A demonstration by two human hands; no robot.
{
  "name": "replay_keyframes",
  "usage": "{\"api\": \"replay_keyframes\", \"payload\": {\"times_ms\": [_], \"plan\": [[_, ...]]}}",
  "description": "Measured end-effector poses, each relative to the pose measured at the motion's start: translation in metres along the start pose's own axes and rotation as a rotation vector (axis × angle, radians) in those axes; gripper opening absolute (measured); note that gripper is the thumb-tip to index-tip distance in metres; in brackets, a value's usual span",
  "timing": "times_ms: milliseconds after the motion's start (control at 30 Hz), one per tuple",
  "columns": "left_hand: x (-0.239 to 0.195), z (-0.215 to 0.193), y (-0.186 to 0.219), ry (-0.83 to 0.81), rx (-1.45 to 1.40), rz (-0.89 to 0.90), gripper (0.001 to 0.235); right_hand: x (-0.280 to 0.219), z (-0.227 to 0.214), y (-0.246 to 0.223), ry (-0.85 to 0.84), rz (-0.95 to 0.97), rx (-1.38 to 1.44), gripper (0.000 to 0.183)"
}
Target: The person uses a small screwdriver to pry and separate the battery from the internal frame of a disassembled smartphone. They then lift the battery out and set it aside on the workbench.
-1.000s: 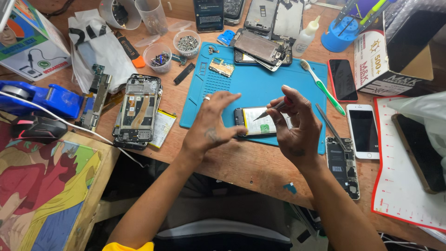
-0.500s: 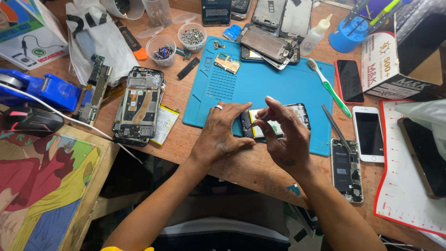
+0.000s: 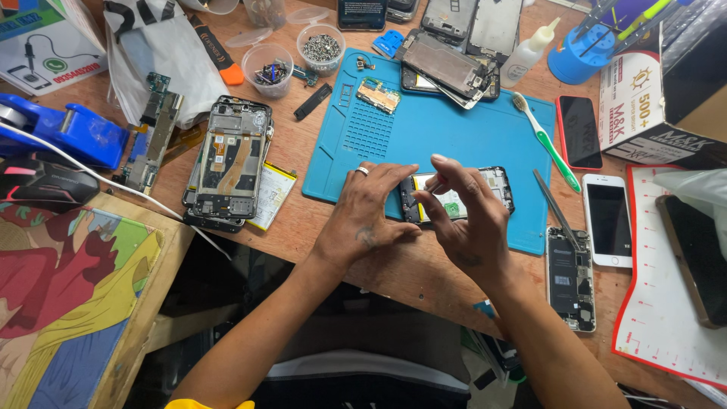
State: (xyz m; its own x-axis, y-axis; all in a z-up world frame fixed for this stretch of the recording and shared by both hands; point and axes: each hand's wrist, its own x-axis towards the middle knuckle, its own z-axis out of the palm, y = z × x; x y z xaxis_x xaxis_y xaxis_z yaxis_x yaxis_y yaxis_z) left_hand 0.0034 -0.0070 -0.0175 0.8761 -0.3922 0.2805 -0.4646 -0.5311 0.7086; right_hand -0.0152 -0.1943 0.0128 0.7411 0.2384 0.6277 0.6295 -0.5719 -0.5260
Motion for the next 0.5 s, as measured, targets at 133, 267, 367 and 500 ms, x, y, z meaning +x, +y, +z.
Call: {"api": "replay_keyframes", "payload": {"times_ms": [133, 267, 367, 500], "plan": [[0.000, 0.001, -0.001, 0.011, 0.004, 0.007, 0.098, 0.004, 0.002, 0.001, -0.040, -0.003, 0.026, 0.053], [0.000, 0.001, -0.002, 0.017, -0.004, 0.000, 0.097, 0.007, -0.003, 0.001, -0.127, 0.016, 0.155, 0.050], [0.001, 0.000, 0.001, 0.016, -0.003, -0.003, 0.094, 0.009, -0.006, -0.001, -0.187, 0.044, 0.258, 0.049], [0.000, -0.001, 0.003, 0.019, -0.007, -0.001, 0.091, 0.012, -0.008, 0.000, -0.113, -0.096, 0.139, 0.054]]}}
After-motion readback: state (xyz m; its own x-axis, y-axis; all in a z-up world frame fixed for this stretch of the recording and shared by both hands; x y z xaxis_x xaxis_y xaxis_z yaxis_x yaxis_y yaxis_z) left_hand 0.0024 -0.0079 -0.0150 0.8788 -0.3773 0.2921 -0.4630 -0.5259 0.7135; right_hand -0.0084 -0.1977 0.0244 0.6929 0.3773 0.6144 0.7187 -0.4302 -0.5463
